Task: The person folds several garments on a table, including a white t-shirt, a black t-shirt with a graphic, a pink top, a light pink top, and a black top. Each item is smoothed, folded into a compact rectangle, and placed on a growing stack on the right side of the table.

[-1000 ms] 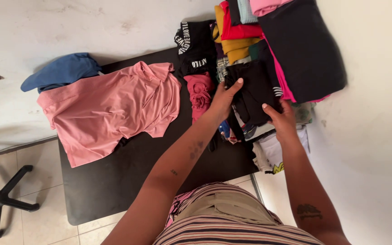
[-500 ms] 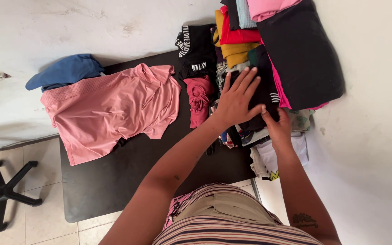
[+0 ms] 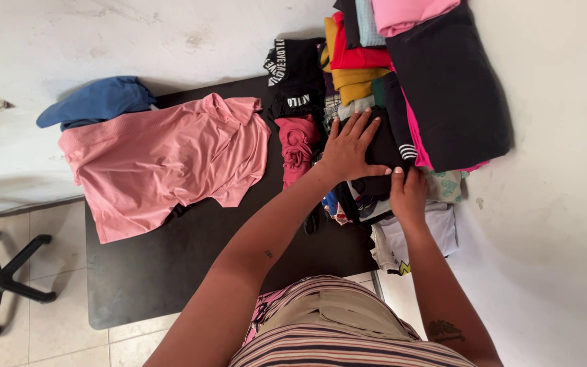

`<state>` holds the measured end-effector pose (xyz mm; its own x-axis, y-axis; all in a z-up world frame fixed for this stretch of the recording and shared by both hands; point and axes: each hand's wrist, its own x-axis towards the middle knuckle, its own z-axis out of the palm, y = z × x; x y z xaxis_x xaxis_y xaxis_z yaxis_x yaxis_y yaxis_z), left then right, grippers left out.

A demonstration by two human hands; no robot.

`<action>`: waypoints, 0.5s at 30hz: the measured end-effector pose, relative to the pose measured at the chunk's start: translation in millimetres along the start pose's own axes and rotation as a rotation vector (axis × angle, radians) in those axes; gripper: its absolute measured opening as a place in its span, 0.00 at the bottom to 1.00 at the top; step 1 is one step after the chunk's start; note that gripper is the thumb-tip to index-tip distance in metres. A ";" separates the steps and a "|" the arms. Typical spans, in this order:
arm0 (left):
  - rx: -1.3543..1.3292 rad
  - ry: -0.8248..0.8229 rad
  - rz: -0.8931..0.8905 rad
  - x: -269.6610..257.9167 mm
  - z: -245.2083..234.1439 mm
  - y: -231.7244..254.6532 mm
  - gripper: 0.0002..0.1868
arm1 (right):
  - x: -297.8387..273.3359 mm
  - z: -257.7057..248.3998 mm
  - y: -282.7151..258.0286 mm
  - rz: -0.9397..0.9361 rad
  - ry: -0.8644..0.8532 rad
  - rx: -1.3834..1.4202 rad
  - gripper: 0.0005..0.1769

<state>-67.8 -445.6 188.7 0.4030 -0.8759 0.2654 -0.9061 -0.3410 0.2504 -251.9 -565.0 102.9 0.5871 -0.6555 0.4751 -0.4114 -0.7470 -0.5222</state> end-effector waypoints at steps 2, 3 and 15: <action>-0.001 0.021 0.005 1.2 1.6 -2.8 0.66 | 1.8 -5.2 -0.7 0.037 -0.040 0.035 0.24; -0.036 0.033 0.015 1.6 0.8 -4.3 0.63 | 2.2 -9.3 -1.7 0.071 -0.064 0.074 0.25; -0.351 0.486 0.070 -66.3 -26.8 -33.1 0.47 | -21.6 -71.8 -60.9 -0.196 -0.006 0.127 0.33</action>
<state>-61.1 -367.1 187.8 0.4313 -0.6073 0.6672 -0.8696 -0.0827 0.4868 -289.5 -513.3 175.3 0.6510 -0.4986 0.5724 -0.1983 -0.8396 -0.5057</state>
